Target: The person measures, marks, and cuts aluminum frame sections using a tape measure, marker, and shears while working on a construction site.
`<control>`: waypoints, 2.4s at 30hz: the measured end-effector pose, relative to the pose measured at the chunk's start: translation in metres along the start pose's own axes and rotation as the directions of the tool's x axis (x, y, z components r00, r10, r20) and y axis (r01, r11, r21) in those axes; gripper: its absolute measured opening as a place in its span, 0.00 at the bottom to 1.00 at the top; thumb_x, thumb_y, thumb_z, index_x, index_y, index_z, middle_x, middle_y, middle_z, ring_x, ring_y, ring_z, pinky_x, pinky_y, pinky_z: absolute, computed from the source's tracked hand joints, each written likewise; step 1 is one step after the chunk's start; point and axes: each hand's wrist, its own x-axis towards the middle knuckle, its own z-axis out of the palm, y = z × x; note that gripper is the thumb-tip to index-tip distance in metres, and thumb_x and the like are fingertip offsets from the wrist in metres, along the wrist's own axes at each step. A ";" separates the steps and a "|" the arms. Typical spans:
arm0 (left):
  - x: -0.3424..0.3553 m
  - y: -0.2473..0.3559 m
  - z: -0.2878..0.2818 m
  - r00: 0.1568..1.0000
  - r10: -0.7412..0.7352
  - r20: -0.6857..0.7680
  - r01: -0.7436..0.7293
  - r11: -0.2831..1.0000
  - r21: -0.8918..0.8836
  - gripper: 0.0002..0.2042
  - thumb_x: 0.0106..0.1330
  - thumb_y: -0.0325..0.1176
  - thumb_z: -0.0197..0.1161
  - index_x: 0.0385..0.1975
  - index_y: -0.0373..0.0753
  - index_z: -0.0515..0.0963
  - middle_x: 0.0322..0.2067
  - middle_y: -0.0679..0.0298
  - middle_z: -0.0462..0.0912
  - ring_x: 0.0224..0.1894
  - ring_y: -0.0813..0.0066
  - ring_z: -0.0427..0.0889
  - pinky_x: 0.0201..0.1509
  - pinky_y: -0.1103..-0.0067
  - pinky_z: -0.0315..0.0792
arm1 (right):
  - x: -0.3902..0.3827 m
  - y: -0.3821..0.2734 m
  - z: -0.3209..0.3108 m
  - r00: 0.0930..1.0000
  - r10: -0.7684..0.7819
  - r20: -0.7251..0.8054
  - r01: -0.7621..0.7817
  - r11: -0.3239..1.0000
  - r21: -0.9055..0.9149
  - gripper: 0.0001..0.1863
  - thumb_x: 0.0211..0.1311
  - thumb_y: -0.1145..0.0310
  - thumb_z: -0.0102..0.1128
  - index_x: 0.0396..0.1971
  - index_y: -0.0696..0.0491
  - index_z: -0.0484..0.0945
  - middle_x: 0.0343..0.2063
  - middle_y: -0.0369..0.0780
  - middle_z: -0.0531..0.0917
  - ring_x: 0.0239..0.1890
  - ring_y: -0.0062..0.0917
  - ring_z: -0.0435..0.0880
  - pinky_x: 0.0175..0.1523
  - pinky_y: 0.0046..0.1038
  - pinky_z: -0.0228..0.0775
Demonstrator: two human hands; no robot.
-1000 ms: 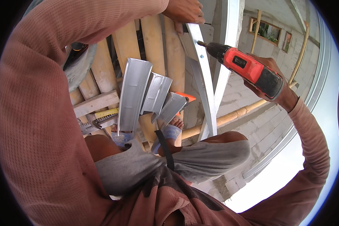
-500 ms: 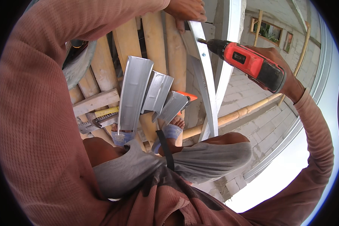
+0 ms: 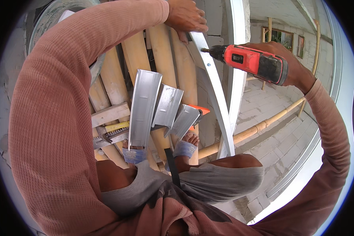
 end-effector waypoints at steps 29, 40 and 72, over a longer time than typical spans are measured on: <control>0.050 0.019 -0.023 0.912 -0.306 0.273 0.322 0.947 -0.016 0.49 0.57 0.83 0.50 0.60 0.39 0.77 0.58 0.59 0.77 0.66 0.61 0.70 0.69 0.61 0.64 | -0.175 -0.166 0.343 0.497 0.856 -0.141 0.544 -0.181 0.819 0.22 0.58 0.72 0.72 0.52 0.56 0.78 0.42 0.41 0.85 0.31 0.22 0.83 0.33 0.26 0.78; 0.075 0.045 -0.007 0.844 -0.349 0.407 0.411 0.909 -0.073 0.43 0.61 0.69 0.62 0.60 0.31 0.73 0.58 0.50 0.77 0.65 0.51 0.71 0.72 0.58 0.59 | -0.207 -0.188 0.407 0.507 0.857 -0.090 0.534 -0.231 0.813 0.17 0.59 0.65 0.77 0.45 0.55 0.84 0.32 0.33 0.85 0.30 0.16 0.82 0.34 0.22 0.75; -0.187 0.176 -0.219 0.004 -0.839 -0.543 0.392 0.501 -0.771 0.26 0.83 0.50 0.44 0.57 0.32 0.79 0.53 0.56 0.85 0.57 0.67 0.81 0.68 0.71 0.70 | -0.065 -0.186 0.172 0.794 -0.019 -0.608 0.275 0.903 0.330 0.50 0.52 0.78 0.66 0.76 0.60 0.53 0.63 0.51 0.71 0.64 0.48 0.73 0.69 0.36 0.64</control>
